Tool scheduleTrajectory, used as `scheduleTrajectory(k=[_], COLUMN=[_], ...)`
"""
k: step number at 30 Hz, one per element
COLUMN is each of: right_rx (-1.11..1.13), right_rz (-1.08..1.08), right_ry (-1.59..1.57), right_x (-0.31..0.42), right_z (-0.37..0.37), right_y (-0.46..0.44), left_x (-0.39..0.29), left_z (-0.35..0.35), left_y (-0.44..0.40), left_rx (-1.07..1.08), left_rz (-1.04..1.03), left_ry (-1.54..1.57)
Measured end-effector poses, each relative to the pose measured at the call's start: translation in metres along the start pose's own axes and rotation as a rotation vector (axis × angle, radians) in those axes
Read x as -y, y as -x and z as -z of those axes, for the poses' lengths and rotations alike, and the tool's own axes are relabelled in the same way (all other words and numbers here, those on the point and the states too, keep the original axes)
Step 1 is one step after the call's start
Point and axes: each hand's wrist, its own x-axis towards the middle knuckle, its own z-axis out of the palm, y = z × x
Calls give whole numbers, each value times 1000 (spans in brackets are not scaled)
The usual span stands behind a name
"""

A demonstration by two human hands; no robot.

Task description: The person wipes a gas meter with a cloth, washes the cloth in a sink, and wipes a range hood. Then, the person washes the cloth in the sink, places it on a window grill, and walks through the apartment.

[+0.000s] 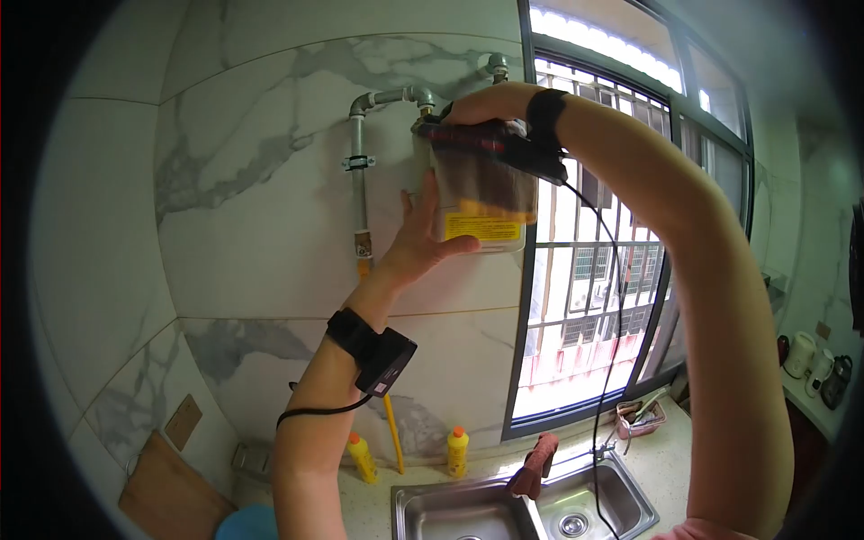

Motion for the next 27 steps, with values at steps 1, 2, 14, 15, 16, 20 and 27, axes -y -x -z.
scheduleTrajectory(k=[1, 2, 14, 15, 16, 20, 27], right_rx=[0, 1, -240, -165, -94, -120, -428], right_rz=[4, 8, 346, 223, 101, -83, 411], right_ry=[11, 19, 438, 252, 68, -314, 680], right_x=[4, 9, -5, -2, 4, 12, 11], right_z=[-1, -3, -5, -6, -6, -18, -39], right_y=[11, 21, -1, -1, -2, 22, -1], left_x=[-5, -7, 14, 13, 12, 1, 1], left_z=[1, 2, 0, 0, 2, 4, 11], left_y=[0, -1, 3, 2, 1, 4, 3], left_rx=[4, 10, -35, -33, -34, -33, -3], left_rz=[-31, -60, -19, -24, -32, -33, -113], left_ry=[24, 48, 26, 22, 17, 23, 15])
